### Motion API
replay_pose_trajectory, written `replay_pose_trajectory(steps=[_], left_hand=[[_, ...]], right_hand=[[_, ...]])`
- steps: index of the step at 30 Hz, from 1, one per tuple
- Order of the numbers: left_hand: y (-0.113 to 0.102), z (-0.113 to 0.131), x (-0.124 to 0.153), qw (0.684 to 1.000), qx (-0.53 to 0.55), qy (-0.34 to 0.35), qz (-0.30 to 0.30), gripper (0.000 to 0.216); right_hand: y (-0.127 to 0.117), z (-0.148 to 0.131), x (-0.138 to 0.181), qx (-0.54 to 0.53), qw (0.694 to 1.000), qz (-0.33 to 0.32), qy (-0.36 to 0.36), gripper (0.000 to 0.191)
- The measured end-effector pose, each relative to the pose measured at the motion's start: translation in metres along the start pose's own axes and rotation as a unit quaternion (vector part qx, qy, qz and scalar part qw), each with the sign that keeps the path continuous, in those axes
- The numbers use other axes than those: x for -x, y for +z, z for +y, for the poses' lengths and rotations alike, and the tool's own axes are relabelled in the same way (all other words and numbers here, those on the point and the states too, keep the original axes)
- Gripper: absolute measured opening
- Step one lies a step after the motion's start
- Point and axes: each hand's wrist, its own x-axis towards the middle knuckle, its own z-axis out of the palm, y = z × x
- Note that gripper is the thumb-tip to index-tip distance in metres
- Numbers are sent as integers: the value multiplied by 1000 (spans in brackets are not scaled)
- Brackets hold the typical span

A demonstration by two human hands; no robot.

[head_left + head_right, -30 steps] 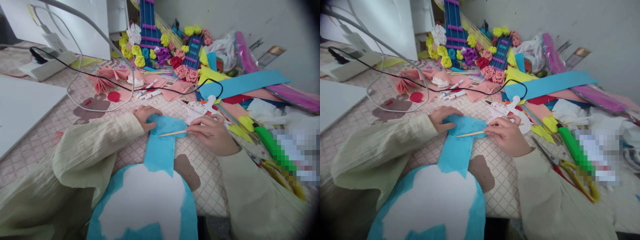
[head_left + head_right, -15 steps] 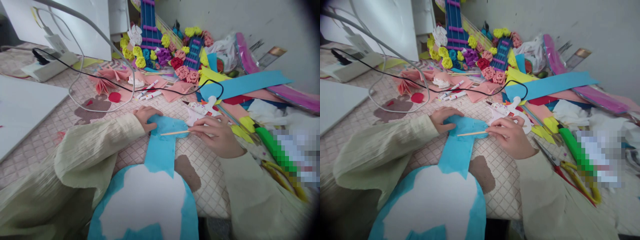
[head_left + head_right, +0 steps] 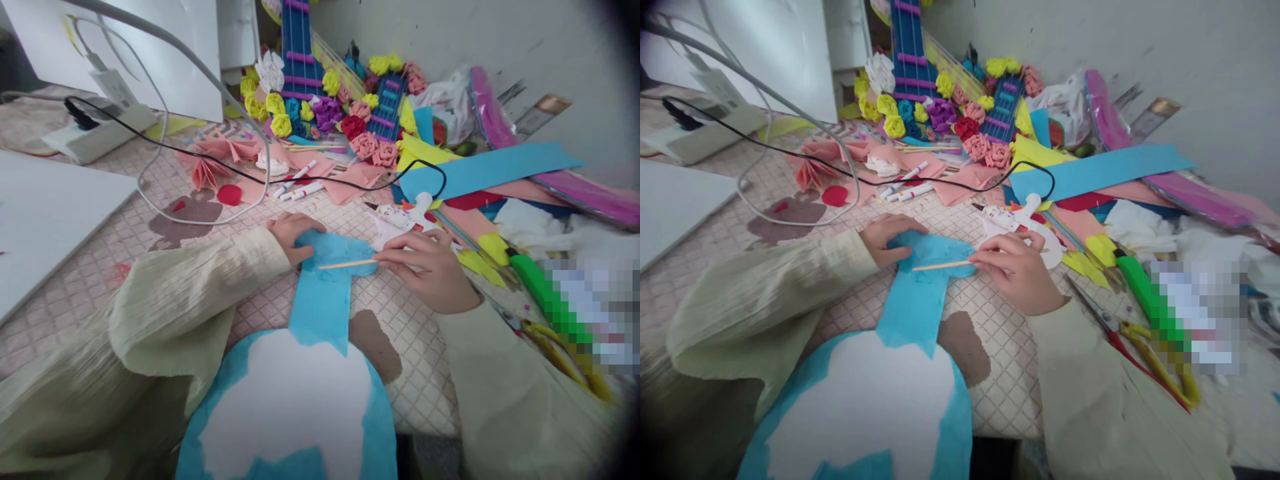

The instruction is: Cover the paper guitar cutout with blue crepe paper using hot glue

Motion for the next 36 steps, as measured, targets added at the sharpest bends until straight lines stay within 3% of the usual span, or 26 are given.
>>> replay_pose_trajectory(steps=[28, 33, 36], left_hand=[[0, 7, 2, 1000, -20, -21, 9, 40], [1, 6, 1, 1000, -20, -21, 6, 40], [0, 9, 2, 999, -23, -25, 5, 40]], right_hand=[[2, 6, 0, -29, 1000, -7, -8, 18], [-12, 14, 4, -118, 991, -59, -22, 13], [-24, 15, 8, -181, 983, -18, 31, 13]])
